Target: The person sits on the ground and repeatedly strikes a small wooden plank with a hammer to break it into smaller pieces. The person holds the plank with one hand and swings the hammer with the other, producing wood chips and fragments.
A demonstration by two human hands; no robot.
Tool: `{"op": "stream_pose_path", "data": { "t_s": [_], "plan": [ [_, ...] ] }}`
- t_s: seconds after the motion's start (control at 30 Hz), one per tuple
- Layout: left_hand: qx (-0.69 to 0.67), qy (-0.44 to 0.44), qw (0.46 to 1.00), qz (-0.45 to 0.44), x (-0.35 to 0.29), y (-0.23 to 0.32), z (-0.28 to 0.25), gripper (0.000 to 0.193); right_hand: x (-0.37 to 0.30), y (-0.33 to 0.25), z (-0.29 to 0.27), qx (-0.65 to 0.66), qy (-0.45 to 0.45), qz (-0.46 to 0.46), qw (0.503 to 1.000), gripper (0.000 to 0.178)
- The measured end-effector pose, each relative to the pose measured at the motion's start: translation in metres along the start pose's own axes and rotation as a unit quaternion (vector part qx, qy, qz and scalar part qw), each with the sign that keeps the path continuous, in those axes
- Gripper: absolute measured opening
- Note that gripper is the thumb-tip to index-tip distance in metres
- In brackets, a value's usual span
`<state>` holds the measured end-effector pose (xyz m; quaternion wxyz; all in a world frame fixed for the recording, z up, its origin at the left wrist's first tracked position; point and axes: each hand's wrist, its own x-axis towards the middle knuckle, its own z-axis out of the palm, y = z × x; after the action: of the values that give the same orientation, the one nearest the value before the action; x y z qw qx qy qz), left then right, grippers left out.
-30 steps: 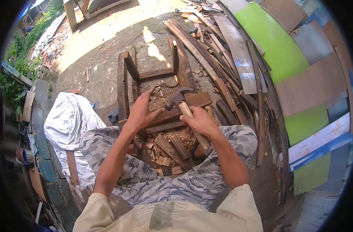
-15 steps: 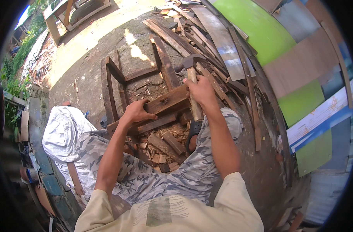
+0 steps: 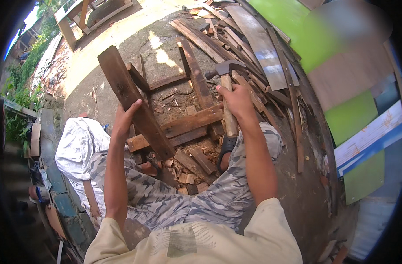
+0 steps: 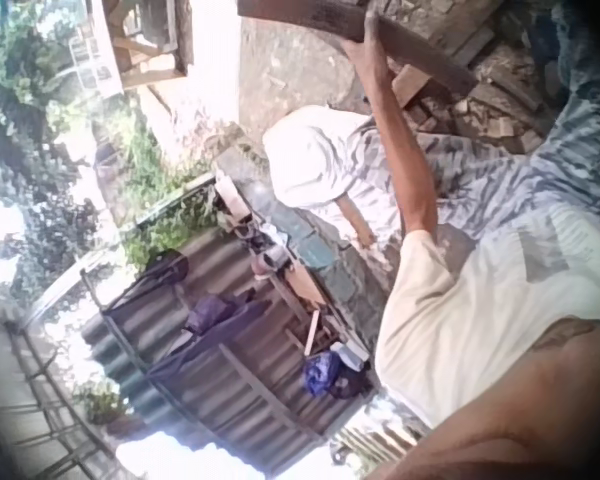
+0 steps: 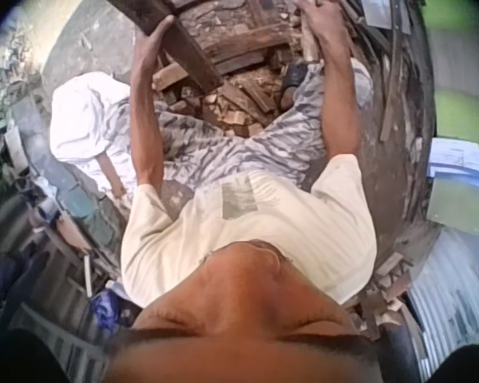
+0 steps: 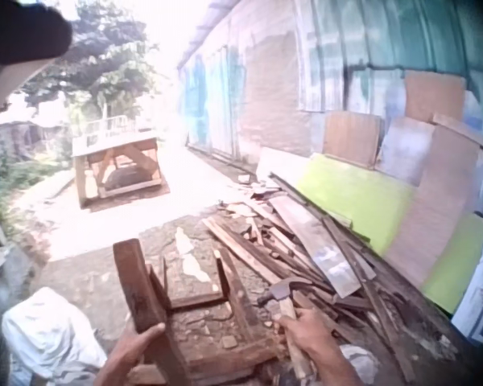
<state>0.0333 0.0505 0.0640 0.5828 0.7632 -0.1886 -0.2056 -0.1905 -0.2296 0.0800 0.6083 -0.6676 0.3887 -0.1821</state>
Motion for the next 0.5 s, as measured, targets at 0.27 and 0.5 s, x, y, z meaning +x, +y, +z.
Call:
{"op": "stream_pose_path", "data": {
  "t_s": [0.27, 0.5],
  "plan": [
    [-0.163, 0.142, 0.964, -0.151, -0.043, -0.016, 0.01, 0.057, 0.001, -0.003, 0.001, 0.011, -0.026, 0.012, 1.0, 0.035],
    [-0.299, 0.216, 0.902, -0.225, -0.073, -0.042, 0.04, 0.076, -0.004, -0.006, -0.001, 0.008, -0.039, 0.016, 0.999, 0.033]
  ]
}}
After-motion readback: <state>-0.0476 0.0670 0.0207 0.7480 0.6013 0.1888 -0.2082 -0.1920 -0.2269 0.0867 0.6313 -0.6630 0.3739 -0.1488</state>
